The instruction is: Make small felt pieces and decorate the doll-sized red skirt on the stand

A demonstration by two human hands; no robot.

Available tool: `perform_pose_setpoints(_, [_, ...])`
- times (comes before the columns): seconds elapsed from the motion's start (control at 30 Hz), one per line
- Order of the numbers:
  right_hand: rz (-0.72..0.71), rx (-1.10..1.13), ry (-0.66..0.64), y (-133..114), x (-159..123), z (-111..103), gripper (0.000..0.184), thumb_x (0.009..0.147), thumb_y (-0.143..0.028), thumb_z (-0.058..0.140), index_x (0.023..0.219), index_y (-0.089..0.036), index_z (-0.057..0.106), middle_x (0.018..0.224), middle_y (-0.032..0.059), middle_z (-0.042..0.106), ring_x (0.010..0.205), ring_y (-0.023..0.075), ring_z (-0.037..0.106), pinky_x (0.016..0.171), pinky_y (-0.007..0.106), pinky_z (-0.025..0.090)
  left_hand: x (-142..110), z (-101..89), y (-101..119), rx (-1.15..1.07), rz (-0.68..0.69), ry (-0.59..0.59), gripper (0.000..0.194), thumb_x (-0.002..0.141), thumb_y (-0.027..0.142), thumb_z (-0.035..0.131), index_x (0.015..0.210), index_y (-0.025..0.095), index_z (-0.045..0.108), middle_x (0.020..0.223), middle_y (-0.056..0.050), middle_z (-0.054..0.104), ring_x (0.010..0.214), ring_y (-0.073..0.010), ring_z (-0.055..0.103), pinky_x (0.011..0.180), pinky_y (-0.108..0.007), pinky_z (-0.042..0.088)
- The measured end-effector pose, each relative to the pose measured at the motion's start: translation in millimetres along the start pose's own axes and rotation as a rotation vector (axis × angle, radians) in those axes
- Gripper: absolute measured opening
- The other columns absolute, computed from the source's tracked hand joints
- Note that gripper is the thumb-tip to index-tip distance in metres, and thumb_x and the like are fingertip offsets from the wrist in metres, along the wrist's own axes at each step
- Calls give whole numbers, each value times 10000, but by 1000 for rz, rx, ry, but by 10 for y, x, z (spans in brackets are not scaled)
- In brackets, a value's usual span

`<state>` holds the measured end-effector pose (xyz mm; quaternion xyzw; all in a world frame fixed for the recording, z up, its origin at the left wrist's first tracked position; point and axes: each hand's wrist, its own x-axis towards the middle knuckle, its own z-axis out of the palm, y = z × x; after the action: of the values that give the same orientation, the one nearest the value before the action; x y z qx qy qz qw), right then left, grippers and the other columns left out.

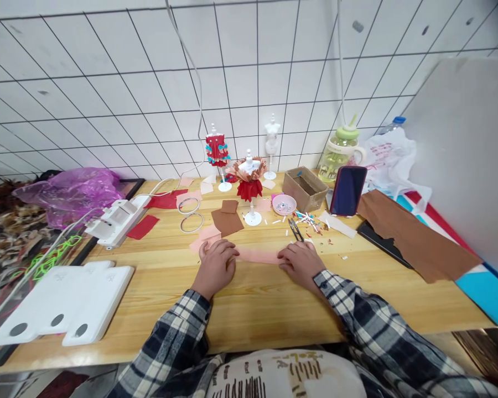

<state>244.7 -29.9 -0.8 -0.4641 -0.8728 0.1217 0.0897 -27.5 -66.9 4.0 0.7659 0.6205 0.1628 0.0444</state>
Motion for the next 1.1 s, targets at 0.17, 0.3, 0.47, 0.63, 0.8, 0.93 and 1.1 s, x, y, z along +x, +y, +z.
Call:
perform_pose_setpoints(0.17, [-119, -140, -39, -22, 6, -18, 173, 923, -305, 517, 911, -218, 666, 925, 60, 652, 947, 215, 531, 850, 372, 305, -57, -25, 1, 78, 5, 49, 168, 850, 239, 533, 866, 272, 697, 1105, -52, 659, 1123, -260, 514, 1066, -517, 180])
perform_pose_setpoints(0.3, [-281, -261, -55, 23, -57, 45, 259, 928, -162, 440, 1091, -209, 636, 954, 76, 638, 891, 210, 522, 797, 355, 322, -119, -24, -31, 105, 70, 0, 221, 921, 253, 468, 929, 273, 688, 991, -53, 689, 1036, -241, 555, 1051, -514, 193])
perform_pose_setpoints(0.47, [-345, -227, -101, 57, -115, 37, 402, 912, -155, 438, 1268, -280, 579, 1022, 77, 625, 920, 212, 516, 793, 353, 340, -180, -43, -45, 127, 147, -78, 347, 871, 124, 493, 1078, 335, 676, 976, -40, 693, 1007, -233, 579, 1045, -529, 204])
perform_pose_setpoints(0.63, [-308, -107, -94, 80, -205, -15, 471, 858, -207, 489, 1323, -246, 554, 1092, 97, 637, 988, 224, 544, 856, 378, 362, -318, -108, 19, 160, 118, -99, 423, 883, 172, 486, 1227, 384, 612, 1099, -60, 667, 1079, -259, 552, 1058, -565, 170])
perform_pose_setpoints(0.8, [-308, -12, -27, 185, -406, 60, 410, 871, -201, 457, 1245, -246, 618, 1209, 72, 638, 1096, 214, 553, 933, 365, 393, -482, -131, 22, 169, 108, -137, 432, 919, 392, 484, 1349, 431, 497, 1280, -72, 601, 1147, -304, 512, 1041, -592, 182])
perform_pose_setpoints(0.93, [-104, 53, 89, 289, -401, -16, 334, 923, -280, 434, 1175, -245, 651, 1153, 55, 675, 1057, 191, 587, 941, 339, 415, -537, -119, 14, 182, 121, -162, 465, 914, 441, 488, 1378, 447, 452, 1327, -76, 575, 1176, -310, 500, 1055, -602, 163])
perform_pose_setpoints(1.1, [292, -90, 119, 433, -11, -224, 319, 930, -312, 416, 1031, -196, 696, 1041, 91, 695, 1003, 221, 605, 914, 336, 430, -567, -81, 80, 234, 100, -96, 422, 912, 408, 502, 1333, 397, 527, 1270, -82, 620, 1178, -327, 507, 1084, -615, 114])
